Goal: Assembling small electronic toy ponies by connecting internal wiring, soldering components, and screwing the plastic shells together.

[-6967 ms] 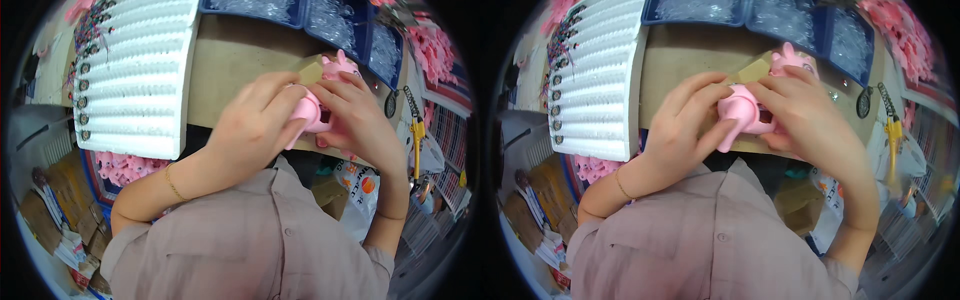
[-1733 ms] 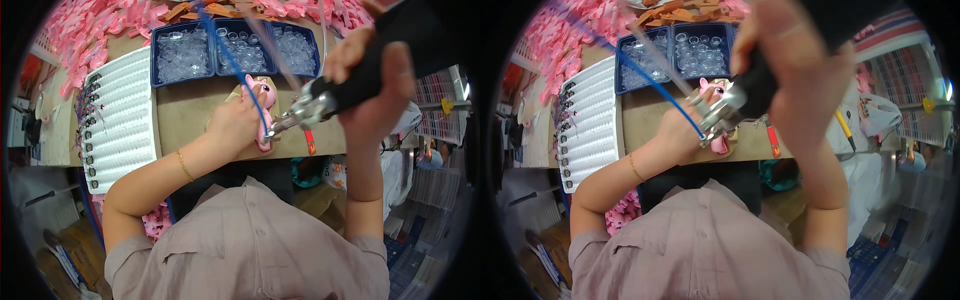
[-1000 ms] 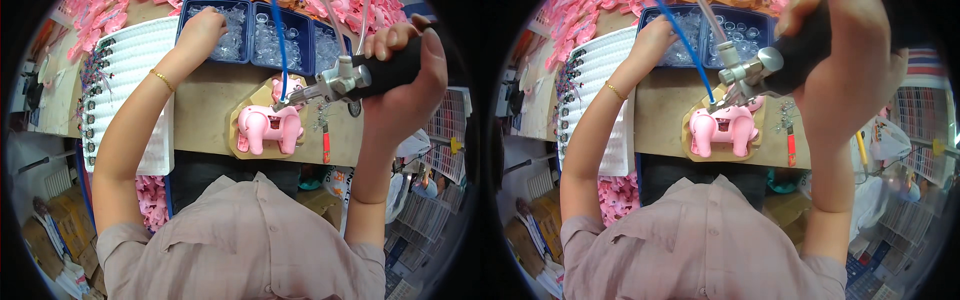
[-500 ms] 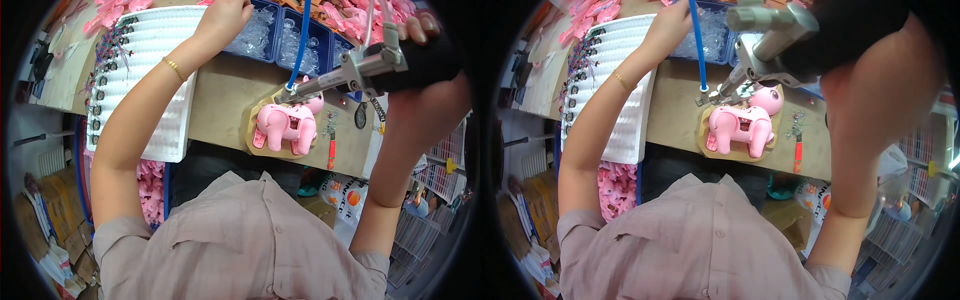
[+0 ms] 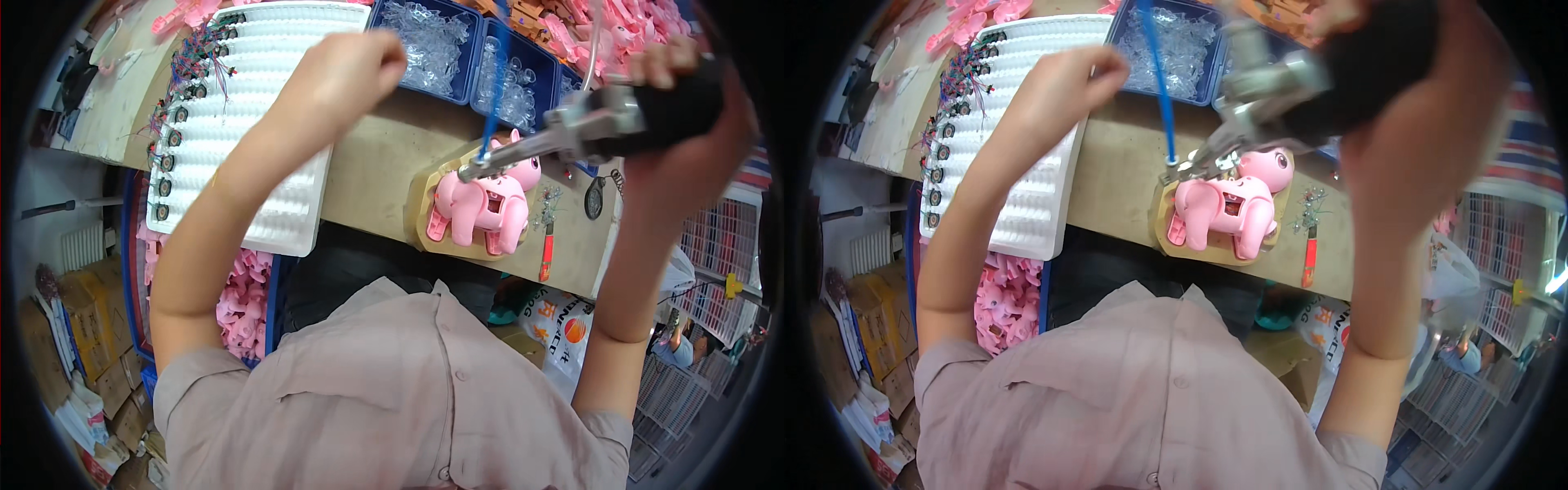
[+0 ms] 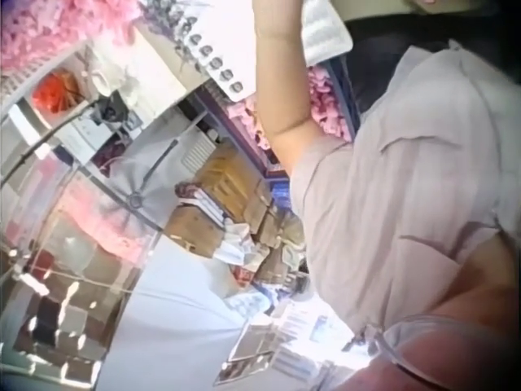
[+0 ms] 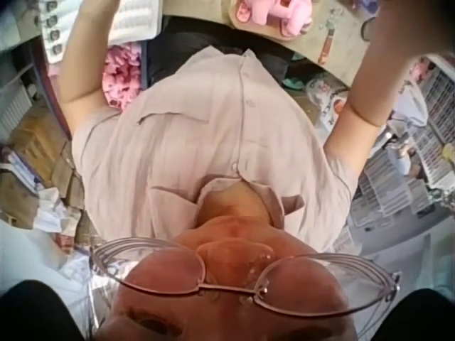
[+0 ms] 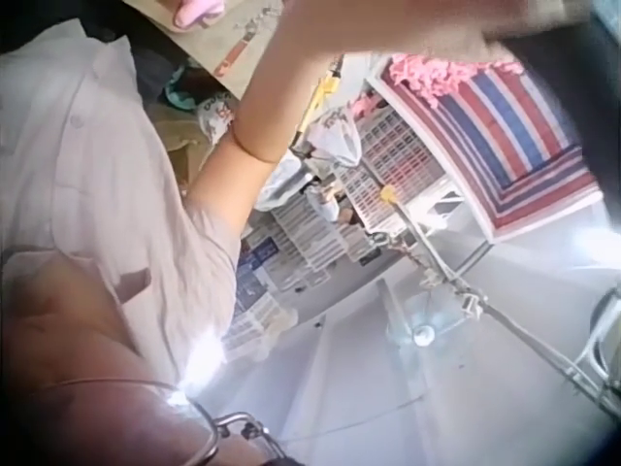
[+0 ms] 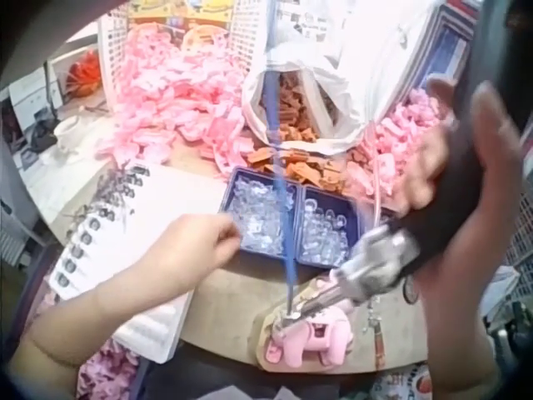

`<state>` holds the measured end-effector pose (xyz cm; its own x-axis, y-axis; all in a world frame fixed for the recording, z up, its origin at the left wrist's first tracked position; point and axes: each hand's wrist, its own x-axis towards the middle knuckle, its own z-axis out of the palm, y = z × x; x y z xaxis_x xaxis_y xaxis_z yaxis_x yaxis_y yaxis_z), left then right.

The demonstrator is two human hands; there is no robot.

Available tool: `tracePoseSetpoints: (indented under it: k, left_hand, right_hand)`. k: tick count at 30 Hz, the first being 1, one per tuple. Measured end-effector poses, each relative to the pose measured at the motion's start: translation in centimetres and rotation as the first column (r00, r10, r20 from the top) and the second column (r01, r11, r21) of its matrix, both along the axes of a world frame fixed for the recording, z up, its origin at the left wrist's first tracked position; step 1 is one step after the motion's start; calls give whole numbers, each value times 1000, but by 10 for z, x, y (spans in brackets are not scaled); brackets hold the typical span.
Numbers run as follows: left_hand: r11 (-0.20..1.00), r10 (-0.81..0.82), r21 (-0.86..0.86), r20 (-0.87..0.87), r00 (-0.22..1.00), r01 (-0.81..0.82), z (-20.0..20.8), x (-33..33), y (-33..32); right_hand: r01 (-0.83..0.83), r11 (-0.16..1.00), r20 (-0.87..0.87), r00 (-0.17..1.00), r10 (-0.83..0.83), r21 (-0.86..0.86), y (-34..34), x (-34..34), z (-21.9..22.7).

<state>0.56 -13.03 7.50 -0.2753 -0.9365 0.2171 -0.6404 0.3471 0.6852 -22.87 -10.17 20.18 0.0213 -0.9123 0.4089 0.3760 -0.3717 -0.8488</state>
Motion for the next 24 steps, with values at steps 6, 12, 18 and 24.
tracePoseSetpoints:
  k: [6,12,18,24]
  left_hand:
    - [904,-424,-87,-42,905,419,-18,-19,142]
    - [881,-351,-355,-44,935,314,-59,-53,170]
    - [910,-332,-262,2,943,321,-56,-57,177]
    - [916,-306,-251,67,950,313,-56,-54,184]
  right_hand:
    - [31,1000,-82,996,-32,-4,17,-87,24]
    - [42,999,-183,982,-44,-15,65,11,5]
    - [90,995,-269,958,-99,-45,68,24,0]
    - [85,995,-239,966,-96,-56,41,31,3]
